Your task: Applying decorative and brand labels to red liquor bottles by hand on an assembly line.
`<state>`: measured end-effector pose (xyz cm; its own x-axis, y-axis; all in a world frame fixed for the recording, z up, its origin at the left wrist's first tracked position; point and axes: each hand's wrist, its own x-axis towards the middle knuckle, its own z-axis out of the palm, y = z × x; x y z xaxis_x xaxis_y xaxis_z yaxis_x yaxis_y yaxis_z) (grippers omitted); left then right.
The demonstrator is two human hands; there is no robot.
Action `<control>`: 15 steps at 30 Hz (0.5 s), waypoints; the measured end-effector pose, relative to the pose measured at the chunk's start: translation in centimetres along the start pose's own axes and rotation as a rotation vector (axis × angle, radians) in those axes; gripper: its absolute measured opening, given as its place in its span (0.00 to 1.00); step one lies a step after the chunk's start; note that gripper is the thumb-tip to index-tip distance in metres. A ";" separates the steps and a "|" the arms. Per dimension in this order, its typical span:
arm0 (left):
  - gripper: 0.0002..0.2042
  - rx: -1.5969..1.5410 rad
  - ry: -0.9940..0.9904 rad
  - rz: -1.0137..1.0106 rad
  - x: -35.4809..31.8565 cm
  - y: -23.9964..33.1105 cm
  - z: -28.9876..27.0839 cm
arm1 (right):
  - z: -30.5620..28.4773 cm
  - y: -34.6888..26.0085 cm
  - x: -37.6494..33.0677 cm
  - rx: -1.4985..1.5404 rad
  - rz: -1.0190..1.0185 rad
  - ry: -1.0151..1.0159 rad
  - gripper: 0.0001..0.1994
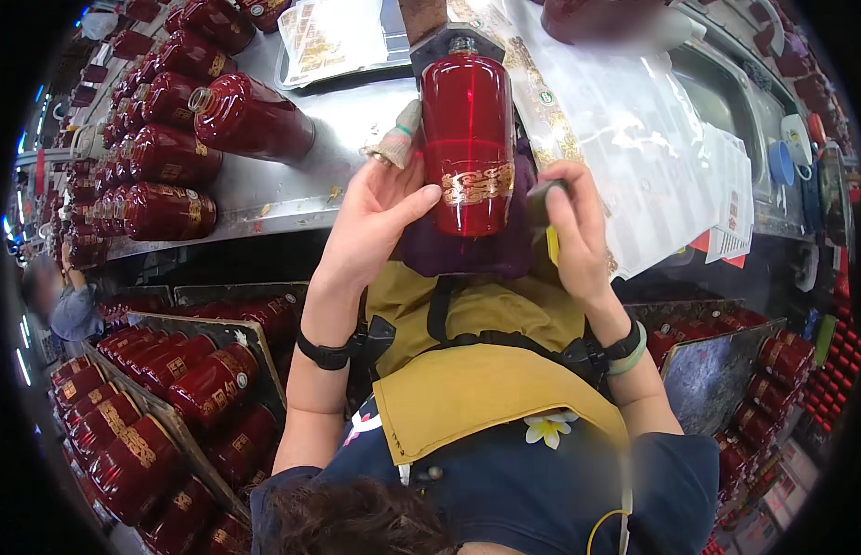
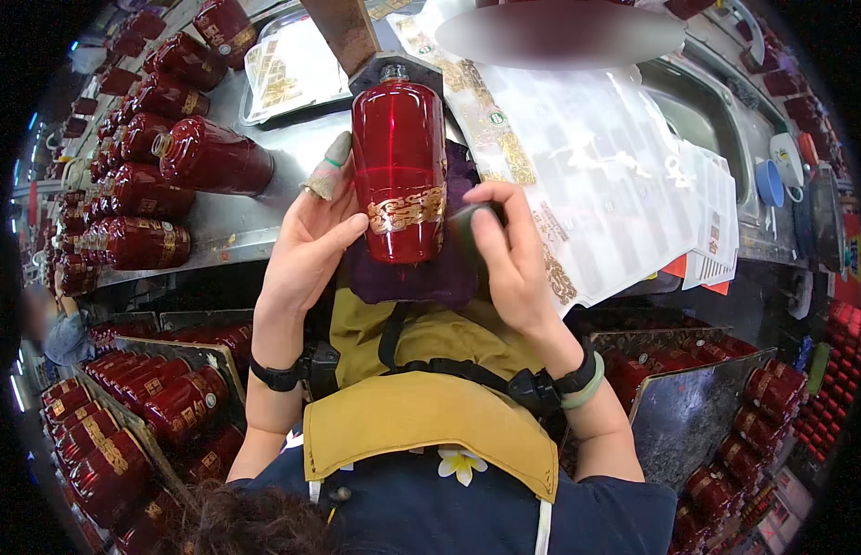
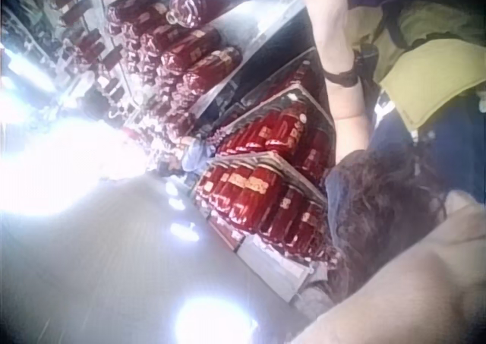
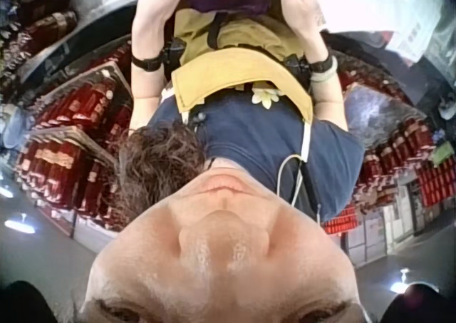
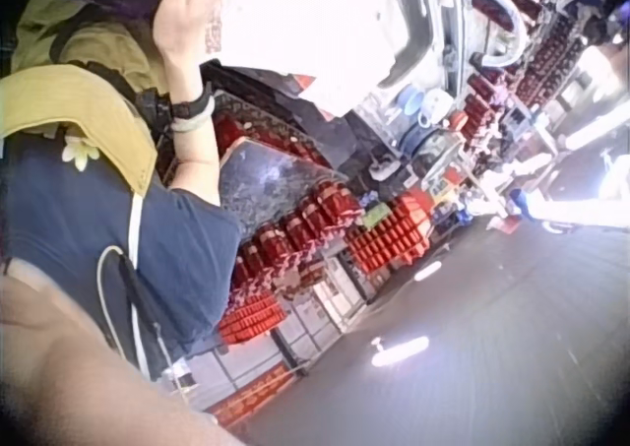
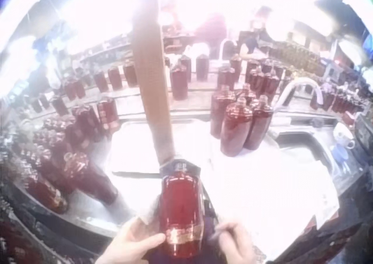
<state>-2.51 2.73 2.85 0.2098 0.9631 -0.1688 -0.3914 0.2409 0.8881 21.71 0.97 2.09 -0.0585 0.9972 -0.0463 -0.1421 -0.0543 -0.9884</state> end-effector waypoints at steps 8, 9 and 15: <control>0.39 0.009 0.045 0.053 0.0 -0.1 0.7 | 1.2 2.8 0.9 -0.744 -0.637 -0.016 0.29; 0.39 0.007 0.068 0.066 0.0 -0.3 0.8 | 1.5 2.6 0.9 -0.712 -0.663 0.014 0.28; 0.25 0.150 0.291 0.113 -1.2 -1.1 1.0 | 2.8 1.3 0.9 -0.724 -0.826 -0.005 0.30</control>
<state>-1.43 1.20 2.50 -0.1000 0.9818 -0.1614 -0.2566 0.1313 0.9575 18.70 1.69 1.20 -0.2166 0.7123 0.6676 0.4740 0.6746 -0.5659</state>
